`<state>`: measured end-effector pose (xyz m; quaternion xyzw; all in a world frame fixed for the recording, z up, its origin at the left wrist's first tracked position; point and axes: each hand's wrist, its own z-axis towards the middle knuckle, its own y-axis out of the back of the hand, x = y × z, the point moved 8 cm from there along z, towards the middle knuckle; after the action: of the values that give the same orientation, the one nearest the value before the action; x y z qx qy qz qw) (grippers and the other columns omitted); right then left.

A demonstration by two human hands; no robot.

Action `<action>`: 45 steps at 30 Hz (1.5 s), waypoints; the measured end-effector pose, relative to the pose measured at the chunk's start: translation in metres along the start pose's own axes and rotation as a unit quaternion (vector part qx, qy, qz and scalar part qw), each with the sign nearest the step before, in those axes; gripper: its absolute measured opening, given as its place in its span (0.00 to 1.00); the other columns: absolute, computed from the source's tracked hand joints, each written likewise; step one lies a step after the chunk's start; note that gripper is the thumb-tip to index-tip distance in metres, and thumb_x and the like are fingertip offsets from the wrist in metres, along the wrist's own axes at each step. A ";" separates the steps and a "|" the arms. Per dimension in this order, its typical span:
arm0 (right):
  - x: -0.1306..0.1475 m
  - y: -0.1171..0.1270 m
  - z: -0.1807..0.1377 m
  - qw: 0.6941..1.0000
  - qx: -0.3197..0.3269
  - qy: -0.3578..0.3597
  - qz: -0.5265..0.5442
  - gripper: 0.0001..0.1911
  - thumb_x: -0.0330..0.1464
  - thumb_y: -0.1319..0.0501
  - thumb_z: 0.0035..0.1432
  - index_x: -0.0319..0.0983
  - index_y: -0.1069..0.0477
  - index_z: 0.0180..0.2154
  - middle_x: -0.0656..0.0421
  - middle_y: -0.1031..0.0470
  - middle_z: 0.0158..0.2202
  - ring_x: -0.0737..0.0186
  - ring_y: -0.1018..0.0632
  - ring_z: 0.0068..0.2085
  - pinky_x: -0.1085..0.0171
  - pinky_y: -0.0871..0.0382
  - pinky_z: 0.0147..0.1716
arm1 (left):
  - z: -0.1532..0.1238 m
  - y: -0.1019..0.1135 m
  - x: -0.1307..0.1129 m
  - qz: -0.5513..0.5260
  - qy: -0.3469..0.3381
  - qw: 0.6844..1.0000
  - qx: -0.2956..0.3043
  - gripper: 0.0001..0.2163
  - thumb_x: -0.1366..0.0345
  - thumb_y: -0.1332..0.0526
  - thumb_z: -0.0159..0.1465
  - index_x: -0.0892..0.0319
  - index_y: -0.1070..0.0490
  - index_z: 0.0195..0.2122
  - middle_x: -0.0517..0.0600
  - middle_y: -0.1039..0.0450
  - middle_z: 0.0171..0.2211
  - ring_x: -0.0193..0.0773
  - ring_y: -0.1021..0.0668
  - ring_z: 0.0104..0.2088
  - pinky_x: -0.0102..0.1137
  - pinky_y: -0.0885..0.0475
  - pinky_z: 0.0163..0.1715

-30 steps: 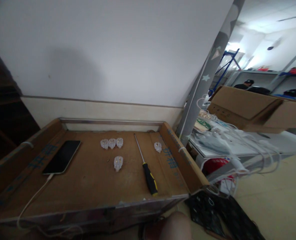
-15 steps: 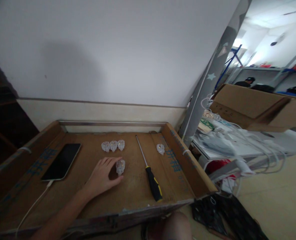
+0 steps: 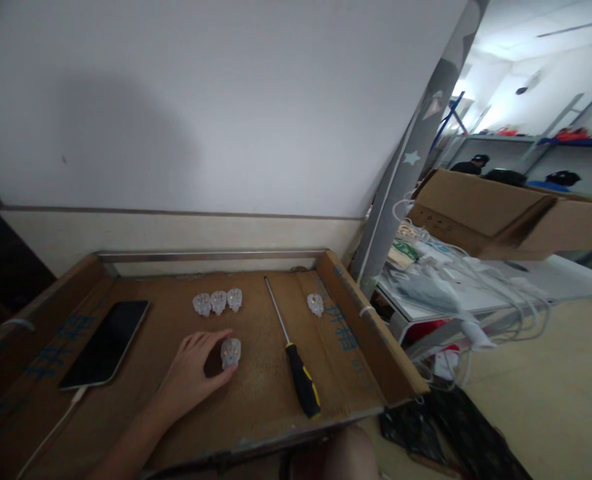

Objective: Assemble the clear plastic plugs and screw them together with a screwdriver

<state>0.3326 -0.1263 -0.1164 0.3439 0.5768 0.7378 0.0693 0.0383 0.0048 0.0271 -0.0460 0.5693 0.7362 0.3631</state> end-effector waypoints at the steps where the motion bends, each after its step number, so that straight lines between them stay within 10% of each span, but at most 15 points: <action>1: 0.008 0.004 0.004 1.000 -0.011 0.016 0.007 0.05 0.41 0.39 0.52 0.58 0.27 0.33 0.59 0.27 0.28 0.46 0.22 0.37 0.54 0.29 0.23 | 0.000 0.000 0.001 0.003 0.000 1.000 -0.004 0.20 0.63 0.37 0.55 0.54 0.33 0.50 0.49 0.26 0.45 0.45 0.27 0.44 0.42 0.36 0.47; 5: 0.044 0.048 -0.005 0.977 -0.141 0.144 0.075 0.08 0.41 0.41 0.49 0.60 0.28 0.33 0.60 0.31 0.19 0.45 0.24 0.27 0.50 0.30 0.21 | -0.001 0.001 0.001 0.015 -0.009 1.000 -0.010 0.16 0.61 0.37 0.55 0.53 0.30 0.46 0.49 0.25 0.43 0.46 0.26 0.44 0.43 0.37 0.48; 10: 0.087 0.100 -0.028 0.953 -0.192 0.213 0.097 0.26 0.46 0.39 0.50 0.42 0.34 0.49 0.49 0.28 0.44 0.45 0.25 0.43 0.48 0.30 0.40 | -0.005 0.003 -0.001 0.012 -0.008 1.000 -0.009 0.16 0.60 0.37 0.54 0.54 0.30 0.44 0.49 0.25 0.41 0.46 0.27 0.43 0.43 0.38 0.48; 14: 0.157 0.111 -0.020 0.942 -0.103 0.269 0.170 0.17 0.41 0.44 0.58 0.42 0.35 0.48 0.52 0.29 0.45 0.53 0.28 0.47 0.53 0.33 0.45 | -0.007 0.005 -0.002 0.006 -0.011 1.000 0.000 0.17 0.57 0.37 0.54 0.54 0.30 0.44 0.50 0.25 0.42 0.46 0.27 0.44 0.43 0.39 0.49; 18: 0.237 0.070 -0.012 0.930 0.112 0.305 0.171 0.21 0.33 0.39 0.52 0.38 0.36 0.48 0.52 0.30 0.45 0.53 0.28 0.47 0.56 0.34 0.46 | -0.008 0.004 -0.003 -0.004 -0.011 1.000 0.016 0.24 0.58 0.34 0.50 0.55 0.32 0.48 0.51 0.26 0.45 0.47 0.27 0.46 0.43 0.40 0.50; 21: 0.266 0.047 -0.006 0.930 0.142 0.297 0.162 0.13 0.27 0.38 0.45 0.37 0.31 0.37 0.52 0.28 0.39 0.51 0.26 0.43 0.57 0.33 0.42 | -0.008 0.001 -0.003 -0.017 -0.017 0.999 0.024 0.27 0.61 0.33 0.48 0.55 0.35 0.51 0.52 0.27 0.47 0.48 0.27 0.46 0.43 0.40 0.51; 28: 0.258 0.025 0.016 0.917 0.171 0.264 0.246 0.07 0.31 0.40 0.49 0.38 0.28 0.33 0.53 0.26 0.33 0.56 0.25 0.35 0.61 0.34 0.36 | -0.005 -0.005 0.004 -0.015 0.009 1.000 0.019 0.33 0.58 0.31 0.46 0.57 0.38 0.54 0.53 0.26 0.45 0.49 0.27 0.47 0.44 0.41 0.52; 36: 0.254 0.008 0.041 0.836 0.258 0.242 0.420 0.17 0.40 0.42 0.53 0.36 0.31 0.42 0.54 0.23 0.34 0.60 0.22 0.34 0.62 0.29 0.34 | -0.009 -0.001 -0.003 -0.001 0.000 1.000 0.004 0.38 0.55 0.31 0.46 0.54 0.42 0.57 0.52 0.26 0.46 0.49 0.28 0.47 0.44 0.39 0.51; 45: 0.292 0.015 0.075 0.825 0.216 0.261 0.452 0.11 0.32 0.40 0.45 0.38 0.29 0.35 0.59 0.28 0.35 0.67 0.28 0.31 0.65 0.32 0.33 | 0.030 0.025 0.003 0.075 -0.044 0.992 -0.091 0.09 0.64 0.42 0.60 0.54 0.30 0.42 0.50 0.24 0.41 0.43 0.25 0.43 0.38 0.35 0.45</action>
<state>0.1605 0.0744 0.0297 0.3671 0.4977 0.6054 -0.5010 0.0318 0.0301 0.0566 -0.0033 0.4854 0.8111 0.3264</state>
